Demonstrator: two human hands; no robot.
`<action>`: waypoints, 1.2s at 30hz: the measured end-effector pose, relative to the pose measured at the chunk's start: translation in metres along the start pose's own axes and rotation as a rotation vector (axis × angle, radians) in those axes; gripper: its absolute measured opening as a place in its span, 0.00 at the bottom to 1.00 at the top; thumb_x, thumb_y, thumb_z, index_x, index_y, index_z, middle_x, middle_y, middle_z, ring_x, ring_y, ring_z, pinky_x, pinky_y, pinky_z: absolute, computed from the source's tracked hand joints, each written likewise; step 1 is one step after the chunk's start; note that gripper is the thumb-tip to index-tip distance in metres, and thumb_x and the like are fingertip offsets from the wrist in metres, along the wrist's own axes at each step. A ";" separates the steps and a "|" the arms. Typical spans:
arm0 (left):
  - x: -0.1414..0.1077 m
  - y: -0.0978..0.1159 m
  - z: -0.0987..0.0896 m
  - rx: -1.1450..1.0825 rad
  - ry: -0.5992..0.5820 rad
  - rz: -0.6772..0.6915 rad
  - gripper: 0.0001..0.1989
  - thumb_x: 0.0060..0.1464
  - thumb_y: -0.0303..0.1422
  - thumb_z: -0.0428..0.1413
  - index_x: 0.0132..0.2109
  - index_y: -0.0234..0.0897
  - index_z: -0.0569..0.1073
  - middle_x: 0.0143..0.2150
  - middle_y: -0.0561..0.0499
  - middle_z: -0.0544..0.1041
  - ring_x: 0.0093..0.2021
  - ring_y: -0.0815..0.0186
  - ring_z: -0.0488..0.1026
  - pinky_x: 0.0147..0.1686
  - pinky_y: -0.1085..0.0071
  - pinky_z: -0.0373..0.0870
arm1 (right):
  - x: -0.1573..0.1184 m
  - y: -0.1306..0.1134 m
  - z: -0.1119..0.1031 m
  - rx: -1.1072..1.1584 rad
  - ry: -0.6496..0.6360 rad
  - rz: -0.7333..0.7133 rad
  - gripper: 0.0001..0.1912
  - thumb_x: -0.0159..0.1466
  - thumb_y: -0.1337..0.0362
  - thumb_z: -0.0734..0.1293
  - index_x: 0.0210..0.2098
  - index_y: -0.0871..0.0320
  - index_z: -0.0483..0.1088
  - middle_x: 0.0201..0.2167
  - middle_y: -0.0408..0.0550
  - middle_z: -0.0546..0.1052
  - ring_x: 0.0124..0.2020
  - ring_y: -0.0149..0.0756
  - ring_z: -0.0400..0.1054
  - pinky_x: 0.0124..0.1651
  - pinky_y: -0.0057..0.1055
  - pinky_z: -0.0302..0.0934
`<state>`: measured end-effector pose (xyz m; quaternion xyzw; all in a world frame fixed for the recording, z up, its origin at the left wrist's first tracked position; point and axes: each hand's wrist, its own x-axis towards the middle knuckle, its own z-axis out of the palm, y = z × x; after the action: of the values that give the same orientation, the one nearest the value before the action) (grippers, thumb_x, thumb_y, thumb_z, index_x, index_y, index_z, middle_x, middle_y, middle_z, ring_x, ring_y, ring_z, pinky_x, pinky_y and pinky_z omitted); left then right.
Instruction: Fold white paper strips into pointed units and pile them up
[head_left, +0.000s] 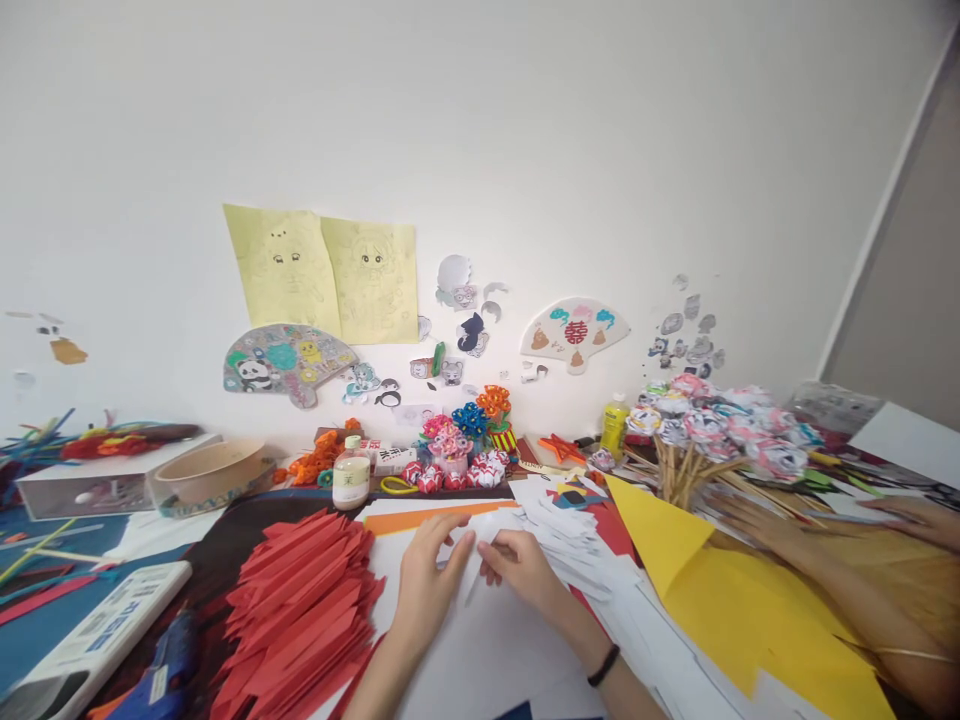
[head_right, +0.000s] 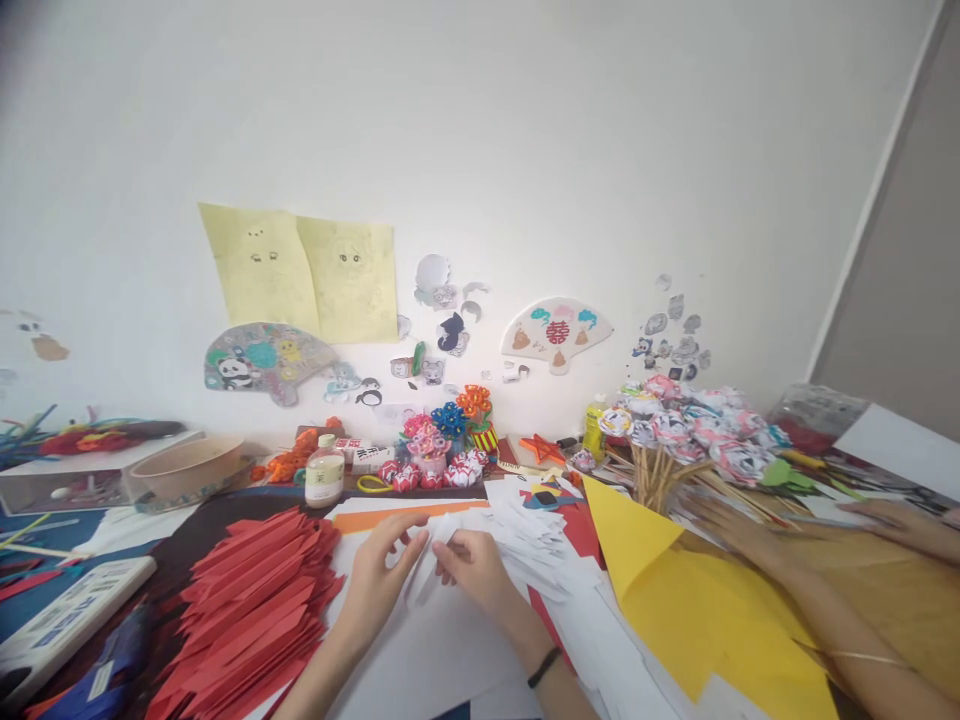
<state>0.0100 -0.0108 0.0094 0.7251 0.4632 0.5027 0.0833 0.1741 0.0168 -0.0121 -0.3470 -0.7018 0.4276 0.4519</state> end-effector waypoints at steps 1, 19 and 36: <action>0.001 0.000 0.001 -0.058 -0.016 -0.045 0.12 0.58 0.38 0.52 0.45 0.39 0.74 0.41 0.47 0.77 0.35 0.64 0.72 0.35 0.69 0.68 | -0.001 -0.003 0.001 -0.024 -0.015 -0.018 0.23 0.62 0.48 0.62 0.26 0.63 0.72 0.20 0.48 0.73 0.20 0.32 0.67 0.25 0.26 0.60; 0.003 0.006 0.002 -0.226 -0.036 -0.172 0.13 0.55 0.40 0.53 0.32 0.36 0.76 0.30 0.49 0.77 0.30 0.65 0.68 0.31 0.72 0.63 | -0.002 -0.015 -0.002 -0.029 0.245 -0.126 0.14 0.58 0.54 0.68 0.32 0.61 0.73 0.26 0.46 0.72 0.22 0.32 0.67 0.27 0.28 0.63; 0.001 0.007 0.003 -0.250 -0.064 -0.195 0.13 0.56 0.40 0.52 0.33 0.35 0.76 0.29 0.49 0.77 0.29 0.66 0.68 0.30 0.72 0.63 | -0.001 -0.021 -0.002 0.261 0.215 0.065 0.17 0.50 0.53 0.74 0.25 0.63 0.72 0.16 0.43 0.70 0.18 0.31 0.65 0.22 0.26 0.58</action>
<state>0.0172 -0.0133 0.0125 0.6764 0.4623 0.5225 0.2361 0.1743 0.0079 0.0066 -0.3516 -0.5762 0.4899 0.5517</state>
